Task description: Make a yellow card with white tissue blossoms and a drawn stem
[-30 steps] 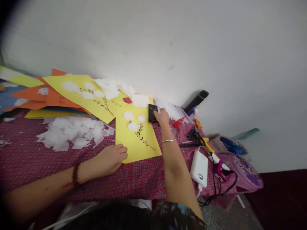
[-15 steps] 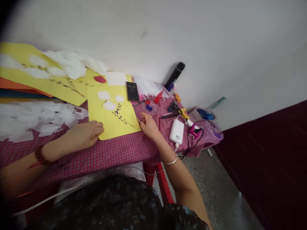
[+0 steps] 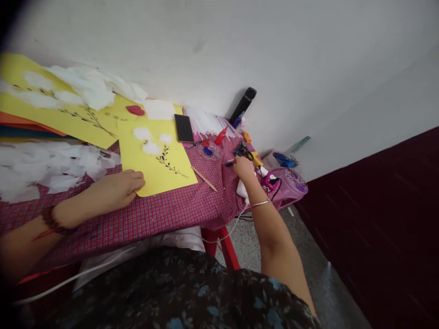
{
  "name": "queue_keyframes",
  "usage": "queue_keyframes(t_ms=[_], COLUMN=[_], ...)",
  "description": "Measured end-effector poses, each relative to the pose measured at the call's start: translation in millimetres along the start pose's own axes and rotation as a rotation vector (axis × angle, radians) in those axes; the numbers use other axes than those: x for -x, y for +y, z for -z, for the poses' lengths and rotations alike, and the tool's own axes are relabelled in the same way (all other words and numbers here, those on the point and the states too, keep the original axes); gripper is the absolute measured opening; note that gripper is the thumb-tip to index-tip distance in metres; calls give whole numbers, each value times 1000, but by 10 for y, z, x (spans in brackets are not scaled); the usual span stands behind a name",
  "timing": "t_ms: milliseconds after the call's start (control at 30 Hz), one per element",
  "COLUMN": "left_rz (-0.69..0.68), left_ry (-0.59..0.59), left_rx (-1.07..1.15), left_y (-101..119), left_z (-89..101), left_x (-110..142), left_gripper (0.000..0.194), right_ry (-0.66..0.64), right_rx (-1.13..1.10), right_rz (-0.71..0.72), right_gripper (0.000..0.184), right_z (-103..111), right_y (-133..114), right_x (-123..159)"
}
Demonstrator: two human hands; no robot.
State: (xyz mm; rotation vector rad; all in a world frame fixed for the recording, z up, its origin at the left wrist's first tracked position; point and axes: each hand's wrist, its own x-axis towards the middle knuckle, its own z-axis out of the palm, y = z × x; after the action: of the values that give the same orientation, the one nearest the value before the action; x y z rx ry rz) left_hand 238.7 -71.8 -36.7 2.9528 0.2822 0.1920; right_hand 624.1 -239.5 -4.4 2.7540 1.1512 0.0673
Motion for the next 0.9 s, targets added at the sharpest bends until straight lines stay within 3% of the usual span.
queue_keyframes(t_ms=[500, 900], left_rz=[12, 14], left_ry=[-5, -20], left_rx=[36, 36], left_y=[-4, -22], left_z=[18, -2], left_x=[4, 10], left_gripper=[22, 22], right_ry=[37, -68], right_rx=[84, 152], right_rz=[23, 131], right_gripper=[38, 35], right_z=[36, -148], right_y=[74, 9], right_x=[-343, -201])
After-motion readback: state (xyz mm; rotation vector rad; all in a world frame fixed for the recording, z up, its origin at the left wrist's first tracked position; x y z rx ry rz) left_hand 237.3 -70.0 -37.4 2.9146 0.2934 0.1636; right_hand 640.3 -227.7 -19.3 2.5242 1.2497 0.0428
